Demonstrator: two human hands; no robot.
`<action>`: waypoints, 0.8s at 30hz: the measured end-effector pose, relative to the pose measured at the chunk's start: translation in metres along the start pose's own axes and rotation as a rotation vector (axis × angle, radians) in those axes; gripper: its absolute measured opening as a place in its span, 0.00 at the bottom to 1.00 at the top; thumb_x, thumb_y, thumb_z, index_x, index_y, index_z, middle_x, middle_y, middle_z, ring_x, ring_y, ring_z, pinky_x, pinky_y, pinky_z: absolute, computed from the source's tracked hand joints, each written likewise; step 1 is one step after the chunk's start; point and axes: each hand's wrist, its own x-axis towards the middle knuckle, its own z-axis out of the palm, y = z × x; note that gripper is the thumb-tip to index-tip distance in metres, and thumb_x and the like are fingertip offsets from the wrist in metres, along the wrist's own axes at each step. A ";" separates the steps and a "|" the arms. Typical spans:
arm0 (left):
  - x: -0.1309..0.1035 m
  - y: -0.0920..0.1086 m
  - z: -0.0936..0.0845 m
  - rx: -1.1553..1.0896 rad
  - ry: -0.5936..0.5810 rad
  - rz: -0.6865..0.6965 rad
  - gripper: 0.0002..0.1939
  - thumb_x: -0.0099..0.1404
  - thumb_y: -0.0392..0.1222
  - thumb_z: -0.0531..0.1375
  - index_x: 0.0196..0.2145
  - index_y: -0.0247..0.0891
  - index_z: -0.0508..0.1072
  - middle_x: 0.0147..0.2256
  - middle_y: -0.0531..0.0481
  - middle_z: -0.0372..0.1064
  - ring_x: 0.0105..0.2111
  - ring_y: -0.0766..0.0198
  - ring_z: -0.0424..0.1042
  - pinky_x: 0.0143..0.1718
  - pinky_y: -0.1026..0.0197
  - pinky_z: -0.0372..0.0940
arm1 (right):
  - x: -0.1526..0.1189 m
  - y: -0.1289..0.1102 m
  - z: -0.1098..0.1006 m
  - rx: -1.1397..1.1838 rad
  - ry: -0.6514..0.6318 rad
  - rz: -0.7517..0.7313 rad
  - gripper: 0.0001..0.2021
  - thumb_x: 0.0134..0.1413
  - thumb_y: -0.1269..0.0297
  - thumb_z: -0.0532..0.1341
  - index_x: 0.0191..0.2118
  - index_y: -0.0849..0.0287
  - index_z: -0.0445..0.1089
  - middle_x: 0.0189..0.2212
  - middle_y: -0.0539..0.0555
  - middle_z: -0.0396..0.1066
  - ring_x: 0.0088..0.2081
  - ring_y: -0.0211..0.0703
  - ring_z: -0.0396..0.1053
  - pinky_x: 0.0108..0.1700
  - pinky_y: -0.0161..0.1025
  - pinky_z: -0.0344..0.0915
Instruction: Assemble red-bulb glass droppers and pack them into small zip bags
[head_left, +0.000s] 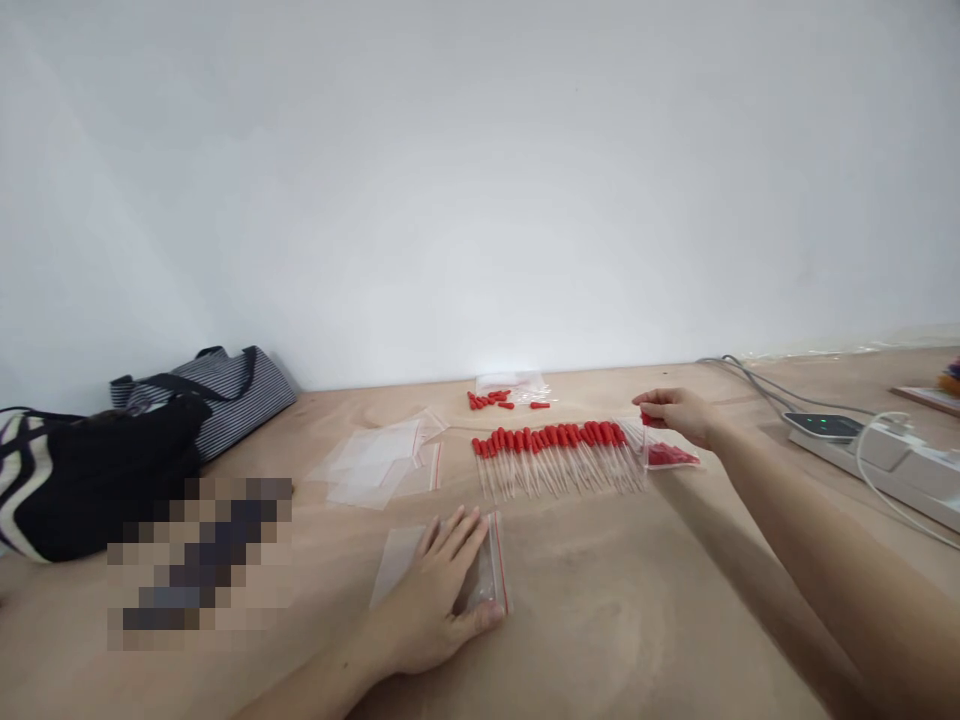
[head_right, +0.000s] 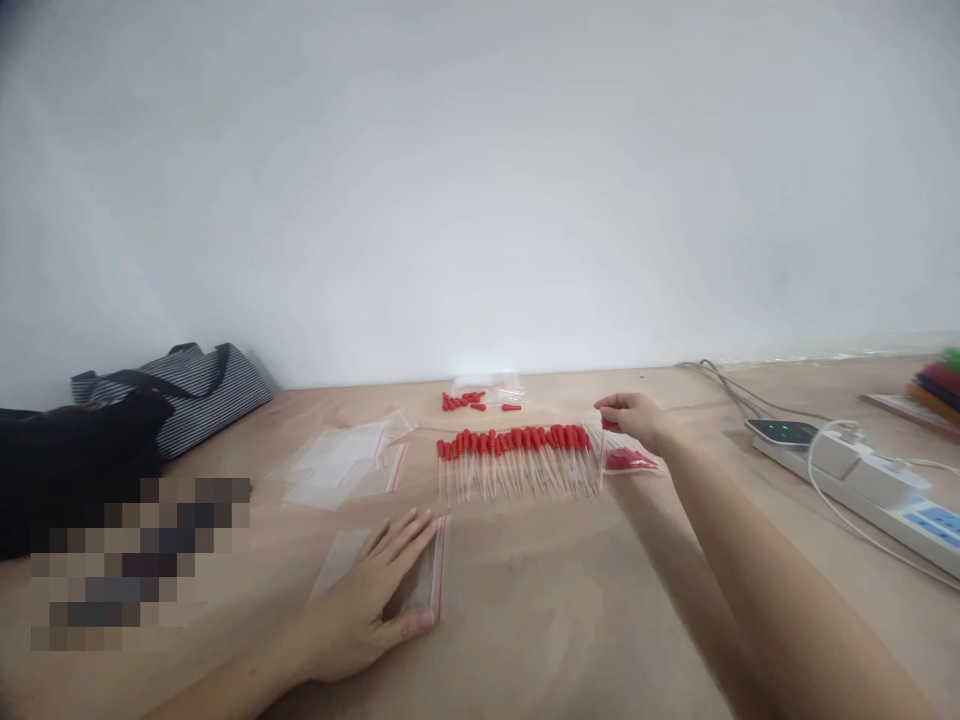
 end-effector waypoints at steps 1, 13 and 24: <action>0.001 0.003 0.002 0.007 0.008 0.007 0.39 0.60 0.64 0.43 0.60 0.37 0.41 0.61 0.45 0.33 0.60 0.53 0.33 0.58 0.44 0.34 | -0.006 -0.004 -0.003 0.053 0.010 -0.011 0.03 0.42 0.67 0.61 0.27 0.60 0.69 0.20 0.50 0.68 0.25 0.34 0.66 0.32 0.31 0.66; 0.006 0.007 -0.005 0.066 0.053 0.081 0.40 0.58 0.64 0.47 0.60 0.40 0.41 0.61 0.44 0.36 0.60 0.50 0.35 0.57 0.38 0.32 | -0.104 -0.019 0.098 0.534 -0.094 -0.040 0.23 0.29 0.45 0.65 0.26 0.60 0.63 0.19 0.48 0.67 0.22 0.35 0.65 0.28 0.35 0.65; 0.004 0.002 0.000 0.003 0.059 0.096 0.37 0.59 0.62 0.48 0.60 0.42 0.45 0.61 0.46 0.40 0.59 0.52 0.41 0.58 0.42 0.36 | -0.112 -0.014 0.112 0.461 -0.122 -0.053 0.24 0.31 0.42 0.62 0.27 0.58 0.61 0.20 0.49 0.66 0.24 0.38 0.65 0.30 0.38 0.64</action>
